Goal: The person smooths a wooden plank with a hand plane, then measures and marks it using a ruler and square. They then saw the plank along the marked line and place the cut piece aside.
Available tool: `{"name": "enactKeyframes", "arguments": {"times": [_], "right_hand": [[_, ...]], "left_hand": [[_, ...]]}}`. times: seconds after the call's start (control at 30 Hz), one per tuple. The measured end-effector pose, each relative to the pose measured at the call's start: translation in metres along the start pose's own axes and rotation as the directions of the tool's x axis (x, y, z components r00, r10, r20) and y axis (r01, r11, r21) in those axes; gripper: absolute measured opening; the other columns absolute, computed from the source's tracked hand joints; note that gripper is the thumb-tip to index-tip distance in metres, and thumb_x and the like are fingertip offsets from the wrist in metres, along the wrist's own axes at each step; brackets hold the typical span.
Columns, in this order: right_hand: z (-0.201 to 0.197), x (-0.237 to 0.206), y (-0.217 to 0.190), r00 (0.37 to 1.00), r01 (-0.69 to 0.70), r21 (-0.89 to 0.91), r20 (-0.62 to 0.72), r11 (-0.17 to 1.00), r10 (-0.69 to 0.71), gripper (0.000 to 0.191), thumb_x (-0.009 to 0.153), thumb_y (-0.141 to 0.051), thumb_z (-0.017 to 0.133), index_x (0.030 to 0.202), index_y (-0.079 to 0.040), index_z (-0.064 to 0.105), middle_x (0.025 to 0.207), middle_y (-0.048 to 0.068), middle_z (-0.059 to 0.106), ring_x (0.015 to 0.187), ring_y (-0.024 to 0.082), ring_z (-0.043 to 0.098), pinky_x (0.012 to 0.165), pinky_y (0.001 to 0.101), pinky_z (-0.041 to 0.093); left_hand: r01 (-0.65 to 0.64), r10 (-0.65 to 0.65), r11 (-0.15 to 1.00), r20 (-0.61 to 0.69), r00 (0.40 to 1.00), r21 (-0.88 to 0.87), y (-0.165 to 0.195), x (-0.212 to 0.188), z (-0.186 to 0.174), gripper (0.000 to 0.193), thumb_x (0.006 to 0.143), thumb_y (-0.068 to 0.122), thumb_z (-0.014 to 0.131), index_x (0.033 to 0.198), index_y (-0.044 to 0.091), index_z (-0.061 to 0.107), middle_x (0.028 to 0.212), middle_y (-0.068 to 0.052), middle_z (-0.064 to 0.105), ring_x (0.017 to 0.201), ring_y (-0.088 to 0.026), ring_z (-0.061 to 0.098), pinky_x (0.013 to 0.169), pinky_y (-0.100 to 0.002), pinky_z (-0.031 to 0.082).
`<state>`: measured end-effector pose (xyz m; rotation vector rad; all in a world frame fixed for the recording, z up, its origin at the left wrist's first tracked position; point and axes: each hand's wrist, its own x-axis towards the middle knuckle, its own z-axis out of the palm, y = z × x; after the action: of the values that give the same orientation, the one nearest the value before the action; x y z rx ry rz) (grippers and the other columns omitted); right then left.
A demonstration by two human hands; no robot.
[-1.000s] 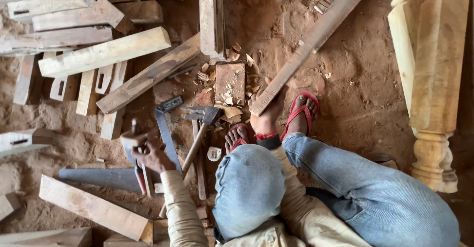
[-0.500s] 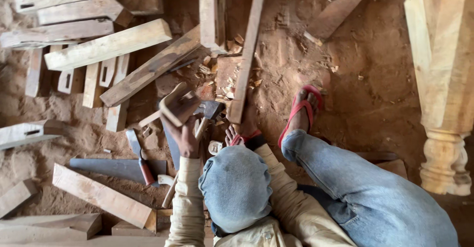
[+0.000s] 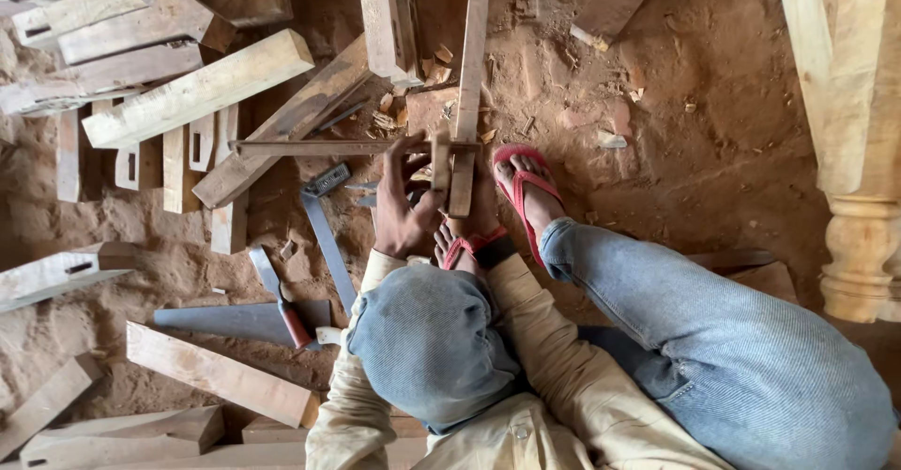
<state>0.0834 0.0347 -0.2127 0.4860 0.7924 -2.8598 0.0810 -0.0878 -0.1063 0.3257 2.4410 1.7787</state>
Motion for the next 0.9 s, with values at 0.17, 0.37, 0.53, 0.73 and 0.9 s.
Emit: {"name": "enactKeyframes", "arguments": {"times": [0.17,0.37,0.53,0.73,0.9], "right_hand": [[-0.002,0.006,0.003,0.985,-0.17,0.268,0.07,0.948,0.157,0.058,0.107,-0.054,0.04,0.128,-0.003,0.059,0.11,0.012,0.07,0.091,0.023,0.071,0.074,0.0343,0.061],[-0.001,0.006,0.007,0.986,-0.164,0.189,-0.005,0.968,0.168,0.065,0.105,-0.061,0.034,0.128,-0.005,0.059,0.109,0.009,0.07,0.093,0.02,0.071,0.075,0.0338,0.062],[0.003,0.014,0.008,0.993,-0.108,0.205,0.067,0.973,0.097,0.071,0.1,-0.067,0.029,0.123,-0.007,0.06,0.1,0.007,0.07,0.084,0.017,0.071,0.065,0.0318,0.062],[-0.002,0.01,0.014,0.991,-0.132,0.394,0.043,0.91,0.125,0.052,0.114,-0.055,0.042,0.125,-0.008,0.059,0.101,0.005,0.067,0.086,0.018,0.07,0.073,0.0329,0.061],[-0.009,0.015,0.018,0.984,-0.162,0.317,-0.019,0.934,0.178,0.055,0.106,-0.056,0.04,0.126,-0.009,0.06,0.104,0.009,0.069,0.086,0.02,0.071,0.073,0.0344,0.063]], "left_hand": [[0.075,-0.046,0.967,0.124,0.991,-0.244,-0.007,0.0,-0.001,0.089,0.088,0.052,0.072,0.152,0.001,0.036,0.152,-0.027,0.05,0.138,-0.04,0.056,0.114,-0.055,0.049],[0.295,-0.311,0.904,0.0,0.95,-0.31,-0.026,-0.004,0.004,0.06,0.097,0.039,0.071,0.137,0.0,0.05,0.122,-0.025,0.063,0.109,-0.032,0.065,0.095,-0.043,0.056],[0.392,-0.433,0.858,-0.058,0.899,-0.333,-0.01,-0.001,0.028,0.059,0.09,0.022,0.072,0.135,0.002,0.039,0.113,-0.015,0.057,0.096,-0.028,0.065,0.082,-0.04,0.059],[0.217,-0.214,0.947,0.04,0.976,-0.236,0.017,0.001,0.022,0.083,0.086,0.008,0.074,0.157,-0.001,0.031,0.127,-0.019,0.066,0.114,-0.024,0.066,0.097,-0.036,0.057],[0.223,-0.229,0.968,-0.043,0.973,-0.116,0.019,-0.005,0.027,0.078,0.091,0.006,0.07,0.16,0.0,0.033,0.121,-0.018,0.071,0.104,-0.021,0.071,0.089,-0.033,0.06]]}}
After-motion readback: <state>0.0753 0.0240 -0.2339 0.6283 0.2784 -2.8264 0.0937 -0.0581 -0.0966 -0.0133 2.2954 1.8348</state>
